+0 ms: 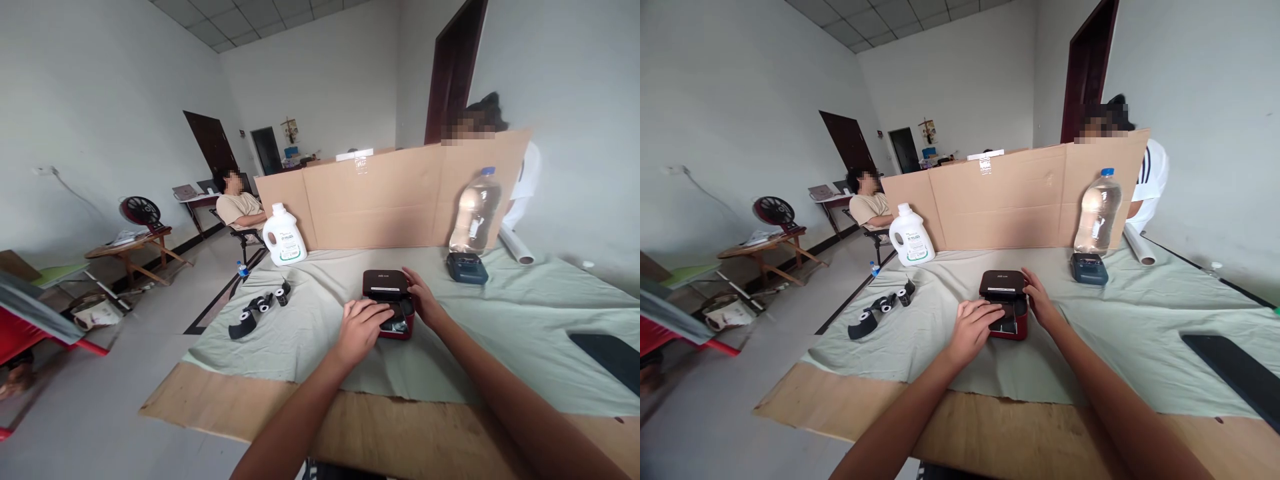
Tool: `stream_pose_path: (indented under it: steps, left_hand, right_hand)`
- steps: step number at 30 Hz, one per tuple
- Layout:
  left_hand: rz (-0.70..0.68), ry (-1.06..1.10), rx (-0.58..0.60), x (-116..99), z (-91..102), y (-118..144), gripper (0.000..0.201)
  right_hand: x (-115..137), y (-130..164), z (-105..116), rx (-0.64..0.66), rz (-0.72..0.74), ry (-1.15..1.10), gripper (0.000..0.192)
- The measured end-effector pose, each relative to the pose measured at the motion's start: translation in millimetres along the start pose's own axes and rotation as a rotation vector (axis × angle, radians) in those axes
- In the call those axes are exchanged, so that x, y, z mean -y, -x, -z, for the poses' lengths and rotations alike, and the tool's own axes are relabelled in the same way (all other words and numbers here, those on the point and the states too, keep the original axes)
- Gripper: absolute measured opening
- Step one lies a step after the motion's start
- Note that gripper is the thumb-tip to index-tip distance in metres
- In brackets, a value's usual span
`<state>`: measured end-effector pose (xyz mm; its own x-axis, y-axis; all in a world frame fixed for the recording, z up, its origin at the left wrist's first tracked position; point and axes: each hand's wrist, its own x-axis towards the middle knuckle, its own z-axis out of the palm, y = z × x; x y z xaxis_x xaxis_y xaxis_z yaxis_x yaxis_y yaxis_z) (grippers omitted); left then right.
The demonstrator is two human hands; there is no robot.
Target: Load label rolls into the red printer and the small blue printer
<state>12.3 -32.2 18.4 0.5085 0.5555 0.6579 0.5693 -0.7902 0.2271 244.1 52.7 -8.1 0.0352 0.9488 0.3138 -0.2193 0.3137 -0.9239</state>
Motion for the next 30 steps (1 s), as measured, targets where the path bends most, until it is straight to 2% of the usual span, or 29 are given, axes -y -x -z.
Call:
stream_pose_path:
  steps: [4, 10, 13, 24, 30]
  left_hand:
    - [0.057, 0.012, -0.002, 2.5, -1.6, -0.6, 0.047]
    - [0.170, 0.057, -0.054, 11.2, -7.3, 0.3, 0.050]
    - [0.220, 0.060, -0.045, 13.7, -6.9, 0.3, 0.049]
    - [0.268, 0.022, -0.023, 15.5, -6.1, -0.9, 0.046]
    - [0.305, 0.041, 0.006, 16.2, -4.2, -1.1, 0.045]
  right_hand:
    - [-1.9, 5.1, 0.8, 0.071, -0.070, -0.023, 0.065]
    - [2.5, 7.2, -1.4, 0.075, -0.082, -0.030, 0.068]
    - [2.1, 6.9, -0.2, 0.090, -0.081, -0.021, 0.065]
    - [-9.2, 4.1, 4.4, 0.119, -0.104, -0.088, 0.059]
    - [-8.9, 2.4, 7.6, 0.140, -0.088, -0.003, 0.064]
